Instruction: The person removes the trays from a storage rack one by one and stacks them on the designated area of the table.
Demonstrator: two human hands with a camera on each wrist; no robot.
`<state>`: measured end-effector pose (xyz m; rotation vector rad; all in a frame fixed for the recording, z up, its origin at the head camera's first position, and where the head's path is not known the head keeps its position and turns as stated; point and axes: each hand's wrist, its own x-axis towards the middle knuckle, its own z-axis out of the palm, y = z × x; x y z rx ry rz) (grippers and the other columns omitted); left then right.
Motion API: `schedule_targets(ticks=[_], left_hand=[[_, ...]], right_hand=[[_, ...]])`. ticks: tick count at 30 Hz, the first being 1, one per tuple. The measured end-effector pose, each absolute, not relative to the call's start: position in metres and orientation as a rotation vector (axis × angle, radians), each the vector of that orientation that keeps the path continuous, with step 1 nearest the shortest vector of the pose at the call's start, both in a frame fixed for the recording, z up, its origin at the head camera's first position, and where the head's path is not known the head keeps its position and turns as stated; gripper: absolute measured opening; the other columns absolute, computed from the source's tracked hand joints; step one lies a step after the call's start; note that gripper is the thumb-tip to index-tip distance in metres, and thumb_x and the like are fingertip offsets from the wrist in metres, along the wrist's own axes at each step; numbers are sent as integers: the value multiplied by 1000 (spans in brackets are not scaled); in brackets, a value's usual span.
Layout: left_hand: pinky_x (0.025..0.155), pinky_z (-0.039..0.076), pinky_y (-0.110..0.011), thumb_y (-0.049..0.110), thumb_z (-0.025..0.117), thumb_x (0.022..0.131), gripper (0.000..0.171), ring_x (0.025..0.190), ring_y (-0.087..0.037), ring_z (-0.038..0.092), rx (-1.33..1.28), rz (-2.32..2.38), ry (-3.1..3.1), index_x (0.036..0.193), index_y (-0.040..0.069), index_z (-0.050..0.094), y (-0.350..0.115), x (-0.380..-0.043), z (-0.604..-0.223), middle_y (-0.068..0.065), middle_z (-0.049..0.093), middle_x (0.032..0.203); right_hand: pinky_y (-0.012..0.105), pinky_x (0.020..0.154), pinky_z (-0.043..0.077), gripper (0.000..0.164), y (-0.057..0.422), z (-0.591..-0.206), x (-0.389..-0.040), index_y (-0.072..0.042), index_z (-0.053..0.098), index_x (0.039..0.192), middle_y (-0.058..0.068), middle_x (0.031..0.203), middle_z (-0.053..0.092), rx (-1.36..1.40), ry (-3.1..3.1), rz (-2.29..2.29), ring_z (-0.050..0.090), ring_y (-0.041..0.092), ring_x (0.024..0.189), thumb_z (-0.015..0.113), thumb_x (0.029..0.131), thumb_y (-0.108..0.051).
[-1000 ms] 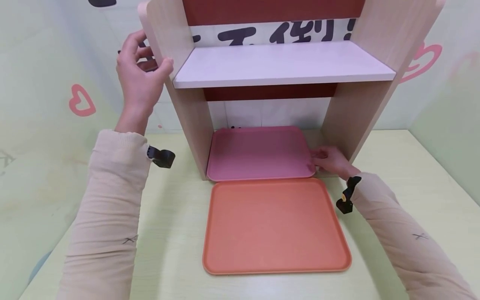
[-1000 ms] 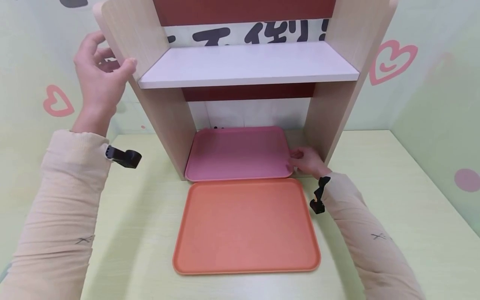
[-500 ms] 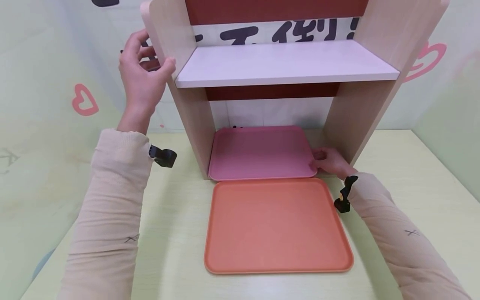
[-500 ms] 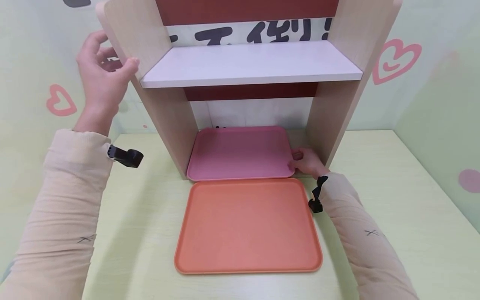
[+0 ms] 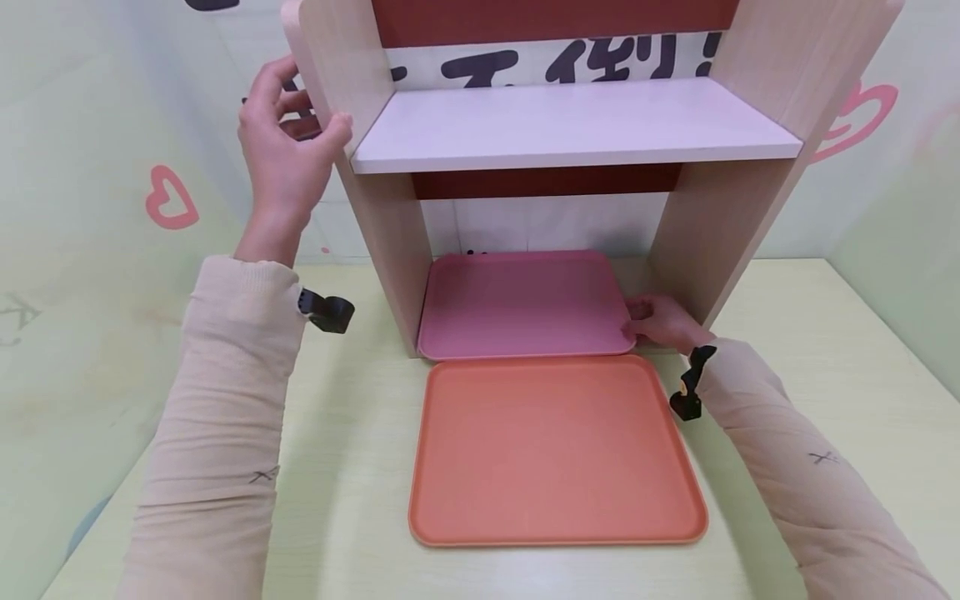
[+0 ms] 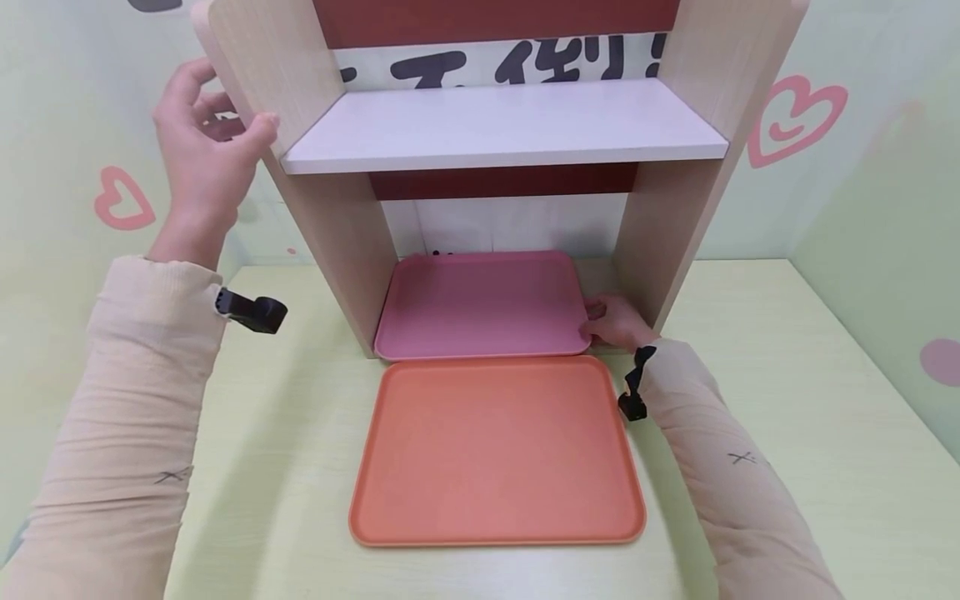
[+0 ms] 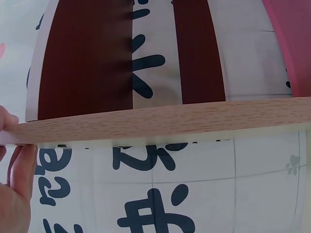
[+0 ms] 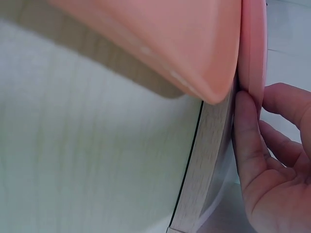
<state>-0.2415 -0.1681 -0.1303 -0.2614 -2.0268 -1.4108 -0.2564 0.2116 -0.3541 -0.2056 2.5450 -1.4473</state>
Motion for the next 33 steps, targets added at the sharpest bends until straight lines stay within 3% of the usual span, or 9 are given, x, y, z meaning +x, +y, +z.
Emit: schedule_targets(ticks=[8, 21, 33], left_hand=[[87, 44, -25, 13, 62, 77, 45, 94, -20, 56, -269, -1414, -2025, 120, 18, 52, -167, -239, -129, -5, 52, 115], [87, 44, -25, 14, 63, 77, 47, 94, -20, 56, -255, -1407, -2035, 122, 19, 51, -171, -246, -131, -6, 52, 116], [87, 44, -25, 14, 63, 77, 46, 93, -20, 56, -255, -1411, -2035, 121, 19, 51, -171, -246, -131, -5, 53, 116]], right_hand=[[31, 74, 50, 44, 214, -355, -256, 19, 40, 119, 34, 106, 52, -223, 2558, -1428, 61, 29, 88, 55, 82, 1], [28, 71, 51, 42, 213, -355, -255, 17, 45, 116, 27, 98, 58, -168, 2579, -1393, 61, 15, 75, 58, 80, -2], [27, 72, 51, 45, 214, -350, -249, 18, 40, 119, 28, 104, 53, -112, 2543, -1429, 59, 10, 74, 55, 83, -5]])
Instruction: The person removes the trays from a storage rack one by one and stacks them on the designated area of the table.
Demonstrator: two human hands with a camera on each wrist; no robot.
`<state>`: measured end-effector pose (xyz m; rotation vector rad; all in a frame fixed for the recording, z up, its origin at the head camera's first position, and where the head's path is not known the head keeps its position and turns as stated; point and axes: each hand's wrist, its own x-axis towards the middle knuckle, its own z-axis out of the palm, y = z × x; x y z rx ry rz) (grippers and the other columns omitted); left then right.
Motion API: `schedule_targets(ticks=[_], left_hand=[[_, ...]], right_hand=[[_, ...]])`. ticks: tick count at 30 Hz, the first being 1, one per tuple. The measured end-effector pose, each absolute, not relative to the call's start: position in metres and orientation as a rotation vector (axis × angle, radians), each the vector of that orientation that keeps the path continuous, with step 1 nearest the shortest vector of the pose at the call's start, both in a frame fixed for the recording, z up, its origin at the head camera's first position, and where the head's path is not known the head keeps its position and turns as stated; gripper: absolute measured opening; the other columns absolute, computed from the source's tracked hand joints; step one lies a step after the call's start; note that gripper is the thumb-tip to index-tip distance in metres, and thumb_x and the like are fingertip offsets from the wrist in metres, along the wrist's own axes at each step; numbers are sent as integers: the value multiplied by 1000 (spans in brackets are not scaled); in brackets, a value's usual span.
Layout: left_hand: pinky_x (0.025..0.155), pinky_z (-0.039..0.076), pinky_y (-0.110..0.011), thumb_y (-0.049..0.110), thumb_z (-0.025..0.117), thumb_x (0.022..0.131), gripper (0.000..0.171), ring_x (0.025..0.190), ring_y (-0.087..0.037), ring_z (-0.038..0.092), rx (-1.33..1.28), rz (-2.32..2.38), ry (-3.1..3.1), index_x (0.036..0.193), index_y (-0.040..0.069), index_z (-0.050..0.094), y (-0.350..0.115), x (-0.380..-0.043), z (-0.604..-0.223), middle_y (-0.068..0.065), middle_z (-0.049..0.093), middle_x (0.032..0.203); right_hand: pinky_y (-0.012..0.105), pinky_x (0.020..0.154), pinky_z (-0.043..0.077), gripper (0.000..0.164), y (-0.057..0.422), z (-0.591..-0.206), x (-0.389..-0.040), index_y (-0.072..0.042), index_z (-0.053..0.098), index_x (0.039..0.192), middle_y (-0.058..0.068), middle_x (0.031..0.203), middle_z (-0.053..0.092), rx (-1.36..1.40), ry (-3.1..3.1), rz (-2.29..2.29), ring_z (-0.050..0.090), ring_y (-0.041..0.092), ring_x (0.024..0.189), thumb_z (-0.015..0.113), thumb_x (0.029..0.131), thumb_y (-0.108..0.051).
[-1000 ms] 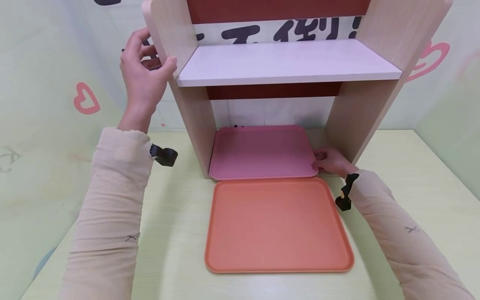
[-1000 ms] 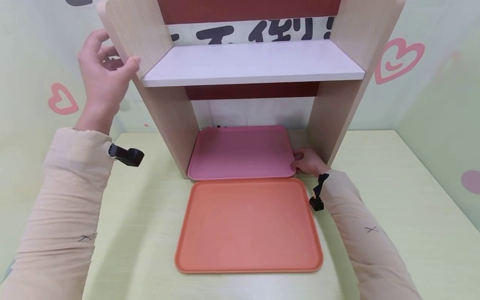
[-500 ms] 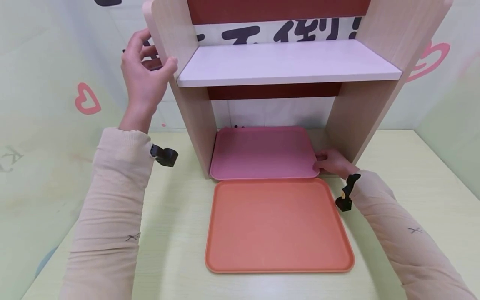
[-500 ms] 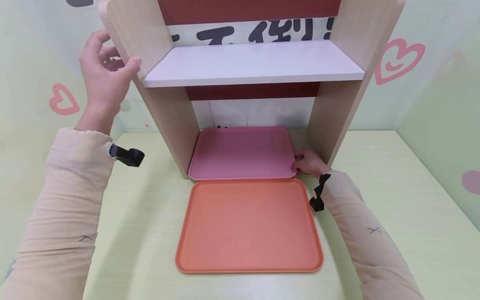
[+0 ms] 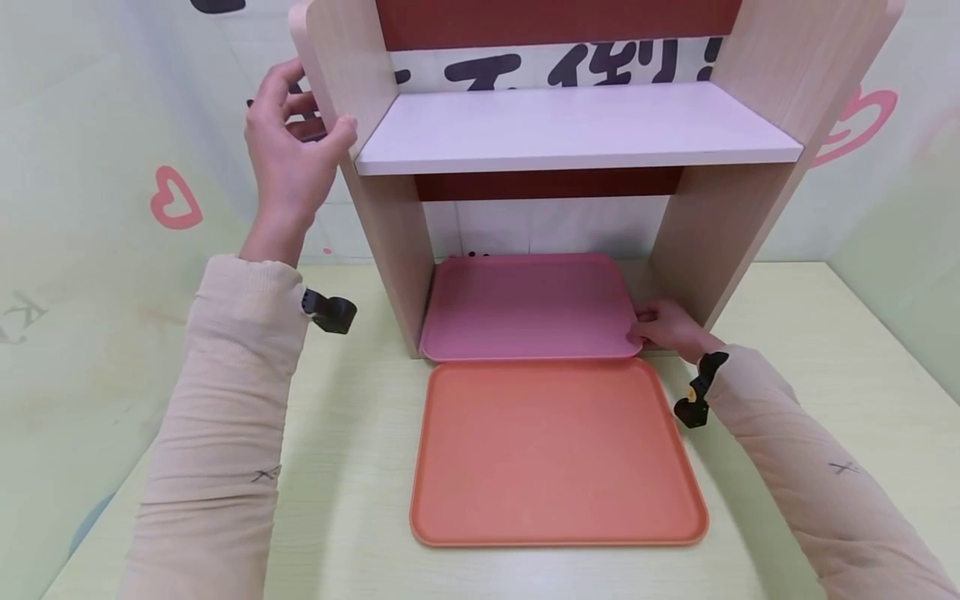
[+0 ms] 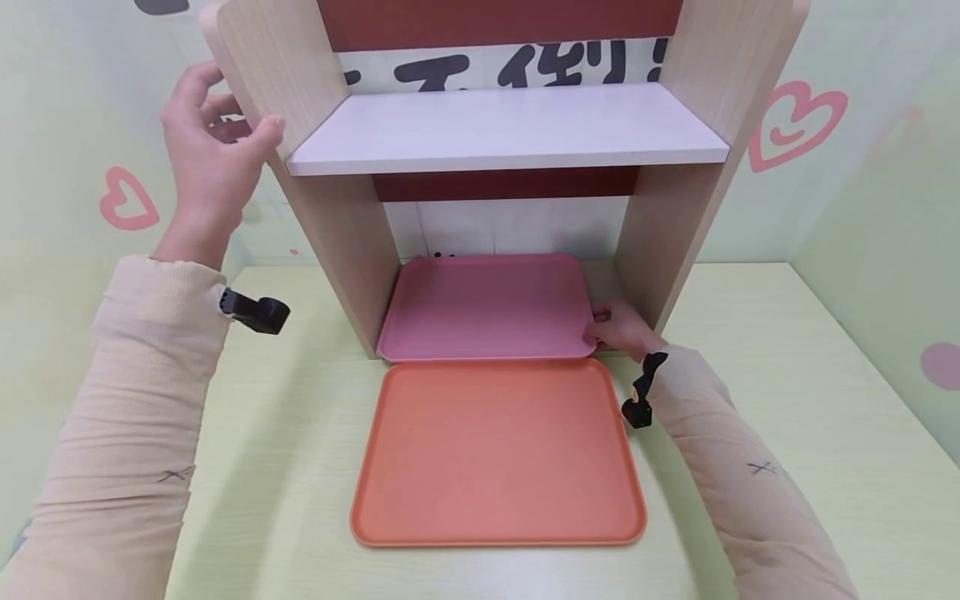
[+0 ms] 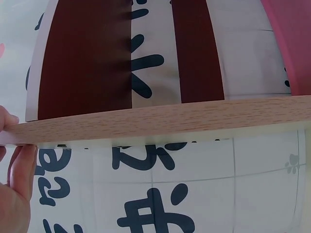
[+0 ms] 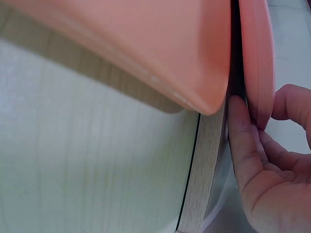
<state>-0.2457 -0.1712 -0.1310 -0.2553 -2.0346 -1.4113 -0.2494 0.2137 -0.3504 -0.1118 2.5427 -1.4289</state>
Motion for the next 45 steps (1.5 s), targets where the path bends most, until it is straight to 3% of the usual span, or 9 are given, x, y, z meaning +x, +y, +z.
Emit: schedule_targets(ticks=[9, 19, 23, 28, 36, 45], left_hand=[[87, 44, -25, 14, 63, 77, 46, 93, -20, 55, -255, -1401, -2038, 122, 19, 51, -171, -244, -131, -5, 52, 116], [87, 44, -25, 14, 63, 77, 47, 93, -20, 55, -258, -1406, -2038, 122, 19, 50, -171, -246, -131, -5, 52, 116], [87, 44, -25, 15, 64, 77, 47, 94, -20, 55, -254, -1400, -2040, 122, 20, 50, -171, -246, -132, -5, 52, 116], [87, 44, -26, 14, 63, 77, 47, 94, -20, 56, -259, -1397, -2043, 122, 20, 50, -172, -246, -132, -5, 52, 116], [87, 44, -26, 14, 63, 77, 46, 94, -20, 56, -258, -1393, -2043, 121, 20, 51, -172, -247, -132, -6, 53, 115], [87, 44, -26, 15, 64, 77, 47, 94, -20, 56, -260, -1390, -2046, 121, 20, 50, -173, -249, -132, -6, 53, 115]], right_hand=[[27, 69, 52, 39, 215, -351, -247, 14, 45, 117, 13, 86, 60, -123, 2523, -1478, 61, 13, 70, 52, 84, -6], [22, 64, 51, 41, 211, -352, -245, 14, 42, 119, 7, 80, 57, -101, 2470, -1554, 57, 8, 64, 52, 84, -6], [23, 65, 52, 41, 210, -352, -245, 14, 41, 120, 11, 85, 58, -109, 2462, -1559, 58, 8, 65, 51, 85, -5], [25, 68, 52, 46, 211, -352, -244, 13, 35, 126, 15, 95, 56, -82, 2384, -1627, 59, 9, 70, 48, 86, -6], [23, 64, 51, 55, 209, -351, -242, 11, 23, 133, -1, 85, 54, -33, 2157, -1875, 57, 6, 68, 46, 86, -1], [19, 56, 48, 39, 208, -349, -233, 13, 28, 122, 2, 75, 54, -21, 1871, -2149, 54, 9, 63, 43, 87, 3]])
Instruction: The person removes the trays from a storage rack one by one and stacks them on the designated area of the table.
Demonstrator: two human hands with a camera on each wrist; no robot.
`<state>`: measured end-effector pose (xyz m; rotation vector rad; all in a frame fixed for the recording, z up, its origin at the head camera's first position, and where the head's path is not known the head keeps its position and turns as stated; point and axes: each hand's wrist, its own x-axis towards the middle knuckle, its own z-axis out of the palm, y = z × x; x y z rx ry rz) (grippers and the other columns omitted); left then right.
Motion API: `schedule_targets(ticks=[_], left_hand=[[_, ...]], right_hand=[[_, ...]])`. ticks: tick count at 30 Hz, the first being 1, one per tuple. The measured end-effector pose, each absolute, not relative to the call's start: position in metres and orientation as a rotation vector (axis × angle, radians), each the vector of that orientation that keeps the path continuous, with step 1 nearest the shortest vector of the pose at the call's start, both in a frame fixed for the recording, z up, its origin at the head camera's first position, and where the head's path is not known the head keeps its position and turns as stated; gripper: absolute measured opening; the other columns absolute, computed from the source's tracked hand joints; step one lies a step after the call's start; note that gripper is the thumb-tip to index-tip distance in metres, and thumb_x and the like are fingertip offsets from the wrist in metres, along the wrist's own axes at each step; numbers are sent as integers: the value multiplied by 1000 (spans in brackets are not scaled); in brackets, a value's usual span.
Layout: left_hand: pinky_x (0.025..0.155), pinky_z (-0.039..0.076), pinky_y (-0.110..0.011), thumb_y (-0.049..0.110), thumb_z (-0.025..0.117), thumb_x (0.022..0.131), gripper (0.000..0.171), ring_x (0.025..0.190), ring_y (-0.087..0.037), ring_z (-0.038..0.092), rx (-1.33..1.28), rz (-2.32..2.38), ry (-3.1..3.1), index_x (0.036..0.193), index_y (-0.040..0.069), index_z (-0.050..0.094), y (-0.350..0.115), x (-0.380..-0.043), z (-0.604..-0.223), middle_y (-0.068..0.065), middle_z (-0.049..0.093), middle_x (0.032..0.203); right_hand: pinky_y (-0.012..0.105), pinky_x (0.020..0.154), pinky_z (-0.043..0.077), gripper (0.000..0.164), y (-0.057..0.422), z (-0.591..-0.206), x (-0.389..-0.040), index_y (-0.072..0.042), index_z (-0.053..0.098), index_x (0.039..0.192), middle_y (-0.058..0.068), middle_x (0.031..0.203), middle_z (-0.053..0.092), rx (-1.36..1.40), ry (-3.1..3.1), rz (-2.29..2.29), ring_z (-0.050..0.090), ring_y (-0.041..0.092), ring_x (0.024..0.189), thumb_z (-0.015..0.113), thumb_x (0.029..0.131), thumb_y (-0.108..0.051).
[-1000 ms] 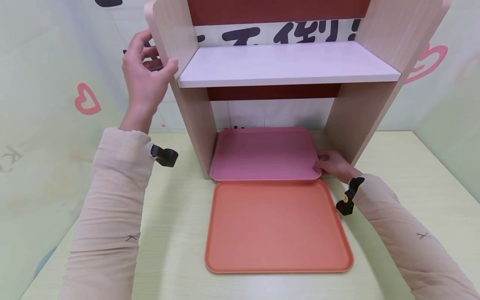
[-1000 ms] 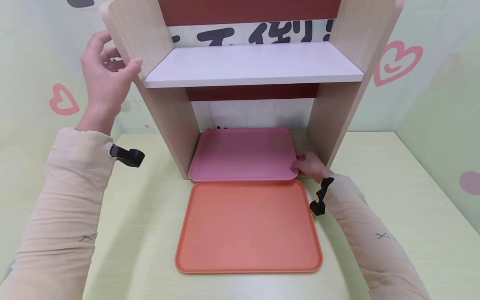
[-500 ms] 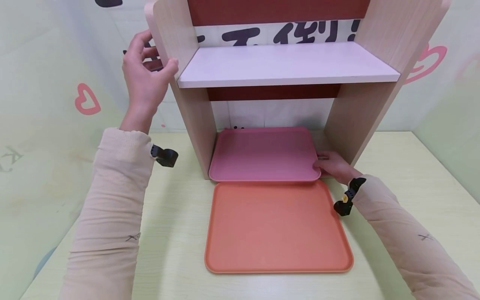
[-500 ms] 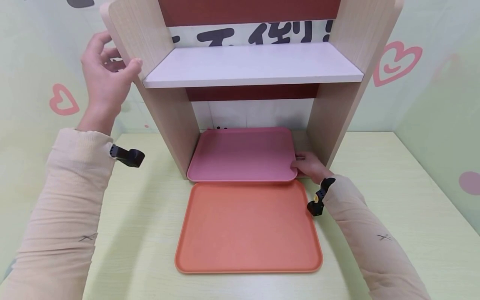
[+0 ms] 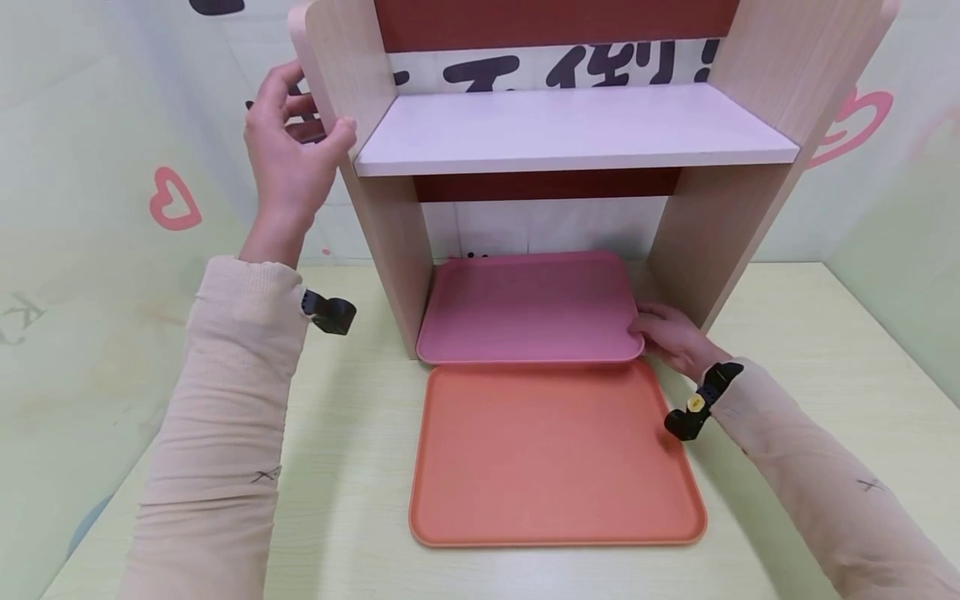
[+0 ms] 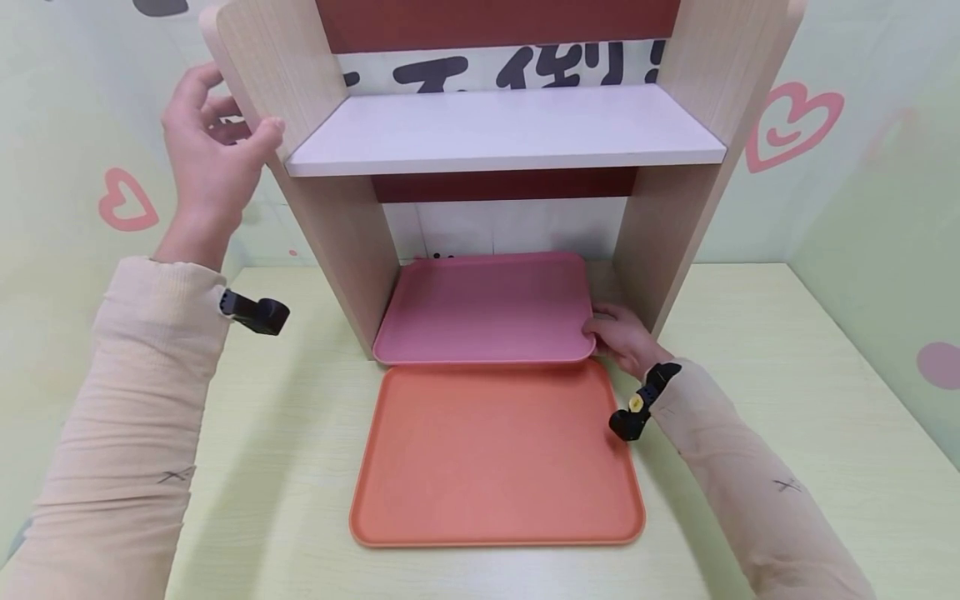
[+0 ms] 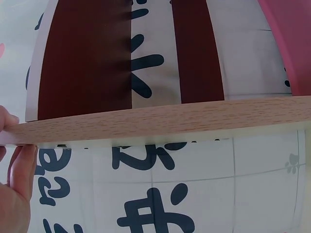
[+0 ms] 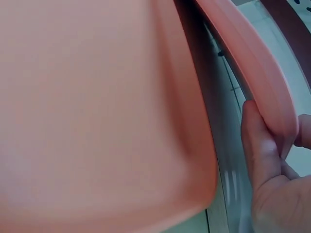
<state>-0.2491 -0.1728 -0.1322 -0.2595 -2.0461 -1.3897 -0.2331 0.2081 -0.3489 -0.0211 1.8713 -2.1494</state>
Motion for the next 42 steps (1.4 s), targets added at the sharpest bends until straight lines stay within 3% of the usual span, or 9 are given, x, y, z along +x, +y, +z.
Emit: schedule_targets(ticks=[7, 12, 15, 23, 29, 36, 42], left_hand=[[87, 44, -25, 15, 64, 77, 47, 95, -20, 56, -253, -1380, -2050, 122, 20, 50, -173, -249, -133, -6, 52, 116], [87, 44, -26, 14, 63, 77, 46, 93, -20, 56, -256, -1393, -2048, 122, 19, 50, -170, -246, -131, -6, 53, 115], [86, 44, -25, 14, 63, 77, 46, 92, -21, 56, -264, -1393, -2045, 121, 19, 51, -168, -244, -130, -6, 53, 114], [86, 44, -25, 15, 63, 77, 46, 92, -21, 56, -256, -1388, -2050, 122, 19, 50, -168, -244, -131, -6, 53, 115], [86, 45, -25, 14, 63, 77, 46, 92, -21, 56, -246, -1406, -2045, 121, 19, 51, -169, -244, -130, -7, 53, 114], [87, 44, -26, 14, 62, 78, 46, 94, -21, 56, -240, -1406, -2049, 122, 20, 50, -169, -242, -129, -7, 53, 115], [86, 44, -26, 14, 62, 78, 46, 93, -21, 56, -247, -1409, -2044, 122, 19, 51, -169, -241, -130, -8, 53, 114]], right_hand=[[18, 56, 48, 20, 210, -349, -225, 1, 43, 108, 4, 78, 53, -17, 1691, -2296, 54, 11, 64, 43, 88, 5], [16, 51, 42, 18, 216, -350, -216, -5, 53, 99, 3, 77, 51, 19, 1627, -2345, 50, 10, 61, 43, 88, 5], [16, 52, 42, 22, 220, -349, -210, -5, 48, 107, 4, 80, 51, 67, 1596, -2355, 52, 10, 63, 43, 88, 4], [17, 55, 47, 51, 228, -344, -196, 0, 21, 132, 4, 84, 53, 132, 1549, -2375, 55, 10, 65, 45, 87, 4], [22, 67, 51, 69, 231, -336, -185, -1, 4, 140, 4, 93, 55, 127, 1542, -2355, 59, 14, 76, 48, 88, 1], [25, 73, 51, 72, 235, -333, -174, -4, 3, 141, 3, 95, 55, 155, 1528, -2351, 60, 16, 80, 50, 87, 0], [25, 71, 51, 61, 236, -336, -164, -5, 15, 137, 4, 93, 58, 138, 1519, -2353, 61, 16, 79, 49, 87, 1]])
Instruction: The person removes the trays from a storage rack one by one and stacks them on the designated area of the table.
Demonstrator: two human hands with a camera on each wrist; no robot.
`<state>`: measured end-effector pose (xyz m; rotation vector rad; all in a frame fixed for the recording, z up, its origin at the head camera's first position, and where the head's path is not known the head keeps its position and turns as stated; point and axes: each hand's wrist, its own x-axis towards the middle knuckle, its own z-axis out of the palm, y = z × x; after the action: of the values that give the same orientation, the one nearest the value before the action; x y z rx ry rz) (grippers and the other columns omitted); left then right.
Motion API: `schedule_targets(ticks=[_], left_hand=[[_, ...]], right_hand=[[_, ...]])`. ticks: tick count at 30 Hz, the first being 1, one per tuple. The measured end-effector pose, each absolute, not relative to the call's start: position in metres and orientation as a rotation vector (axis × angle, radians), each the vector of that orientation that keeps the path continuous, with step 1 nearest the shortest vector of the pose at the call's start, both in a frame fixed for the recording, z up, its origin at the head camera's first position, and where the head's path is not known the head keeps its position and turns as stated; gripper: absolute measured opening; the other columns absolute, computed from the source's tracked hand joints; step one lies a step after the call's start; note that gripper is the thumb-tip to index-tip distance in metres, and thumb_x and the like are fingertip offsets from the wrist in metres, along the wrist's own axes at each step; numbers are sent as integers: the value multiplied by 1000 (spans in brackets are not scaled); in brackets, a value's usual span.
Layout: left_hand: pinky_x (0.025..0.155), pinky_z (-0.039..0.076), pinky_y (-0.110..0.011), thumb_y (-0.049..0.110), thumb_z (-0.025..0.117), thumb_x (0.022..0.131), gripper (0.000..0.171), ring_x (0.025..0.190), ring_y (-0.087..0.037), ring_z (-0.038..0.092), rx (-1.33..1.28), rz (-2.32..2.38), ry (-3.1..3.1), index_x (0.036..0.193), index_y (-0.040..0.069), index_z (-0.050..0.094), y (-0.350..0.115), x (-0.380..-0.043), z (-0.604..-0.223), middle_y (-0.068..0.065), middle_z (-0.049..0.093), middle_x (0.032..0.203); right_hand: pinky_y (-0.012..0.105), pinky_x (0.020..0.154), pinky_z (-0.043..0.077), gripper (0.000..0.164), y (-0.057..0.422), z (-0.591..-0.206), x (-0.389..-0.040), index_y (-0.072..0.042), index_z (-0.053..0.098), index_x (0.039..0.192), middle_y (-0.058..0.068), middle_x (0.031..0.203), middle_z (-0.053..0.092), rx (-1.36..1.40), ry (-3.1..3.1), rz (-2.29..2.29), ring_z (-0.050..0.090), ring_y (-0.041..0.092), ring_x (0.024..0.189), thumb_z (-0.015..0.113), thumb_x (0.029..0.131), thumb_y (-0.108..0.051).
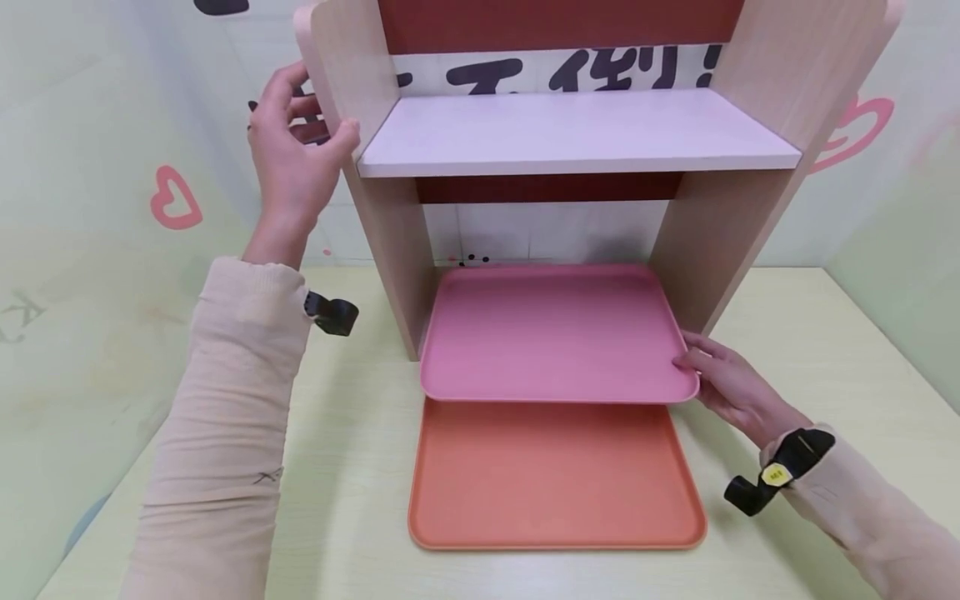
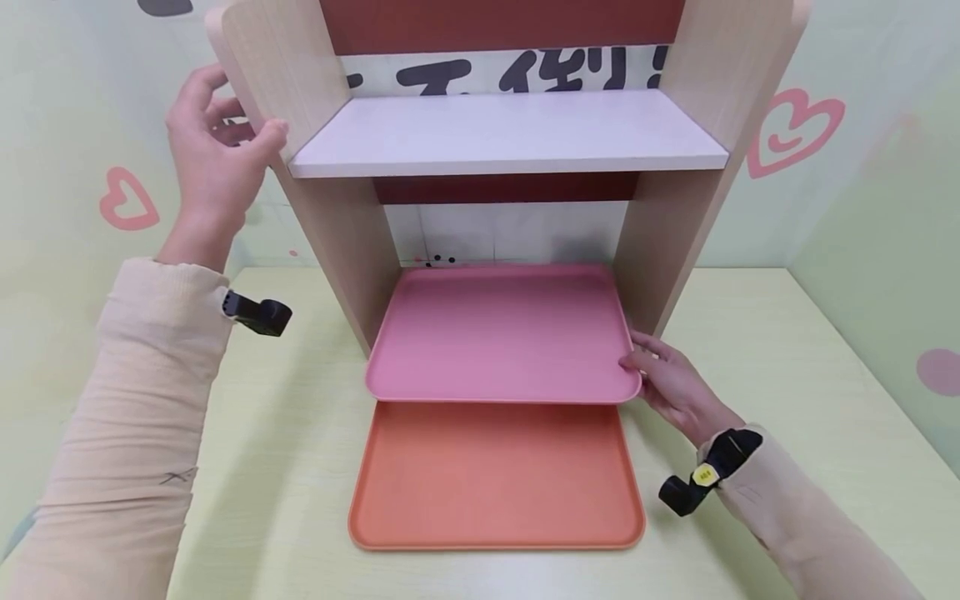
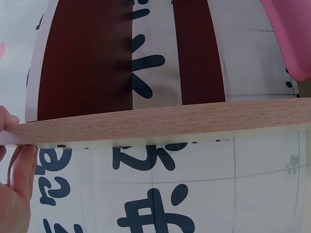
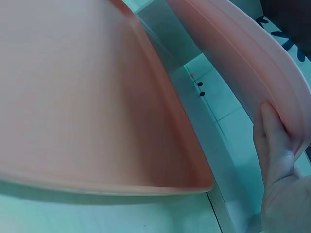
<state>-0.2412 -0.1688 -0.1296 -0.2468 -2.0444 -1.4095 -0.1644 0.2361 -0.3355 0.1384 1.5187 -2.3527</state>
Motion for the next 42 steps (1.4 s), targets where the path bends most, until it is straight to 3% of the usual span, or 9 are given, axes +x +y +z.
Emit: schedule_targets(ticks=[7, 11, 15, 19, 29, 42], left_hand=[[86, 45, -25, 14, 62, 78, 46, 93, -21, 56, -254, -1396, -2048, 122, 19, 50, -171, -245, -131, -8, 53, 115], [86, 45, -25, 14, 62, 78, 46, 93, -21, 56, -258, -1389, -2049, 122, 19, 50, -171, -244, -131, -7, 53, 115], [85, 45, -25, 14, 62, 78, 46, 92, -21, 56, -254, -1387, -2046, 122, 19, 50, -171, -244, -130, -8, 53, 114], [85, 45, -25, 14, 61, 78, 46, 92, -21, 56, -255, -1392, -2043, 122, 19, 51, -172, -245, -131, -8, 54, 114], [86, 44, -25, 15, 61, 78, 46, 93, -21, 56, -261, -1370, -2052, 122, 20, 50, -173, -248, -133, -7, 53, 115], [85, 45, -25, 14, 61, 78, 46, 93, -21, 56, -263, -1385, -2043, 122, 19, 51, -171, -246, -131, -7, 53, 114]], right_hand=[[25, 73, 51, 74, 237, -337, -150, -5, 3, 142, 3, 94, 60, 175, 1565, -2274, 61, 16, 79, 52, 87, -3], [26, 73, 51, 63, 238, -340, -141, -9, 15, 139, 4, 93, 60, 163, 1563, -2262, 61, 16, 78, 51, 87, -3], [27, 72, 51, 43, 239, -344, -133, -12, 30, 126, 6, 93, 62, 126, 1550, -2259, 62, 17, 77, 50, 88, -4], [28, 72, 51, 36, 239, -347, -127, -15, 36, 120, 7, 93, 62, 107, 1563, -2242, 63, 18, 78, 50, 88, -5], [31, 74, 50, 39, 239, -356, -113, -14, 31, 123, 8, 97, 62, 51, 1587, -2217, 63, 20, 83, 46, 89, -2], [30, 71, 51, 35, 240, -369, -101, -20, 38, 115, 8, 97, 63, -32, 1550, -2235, 63, 19, 81, 45, 88, 1]])
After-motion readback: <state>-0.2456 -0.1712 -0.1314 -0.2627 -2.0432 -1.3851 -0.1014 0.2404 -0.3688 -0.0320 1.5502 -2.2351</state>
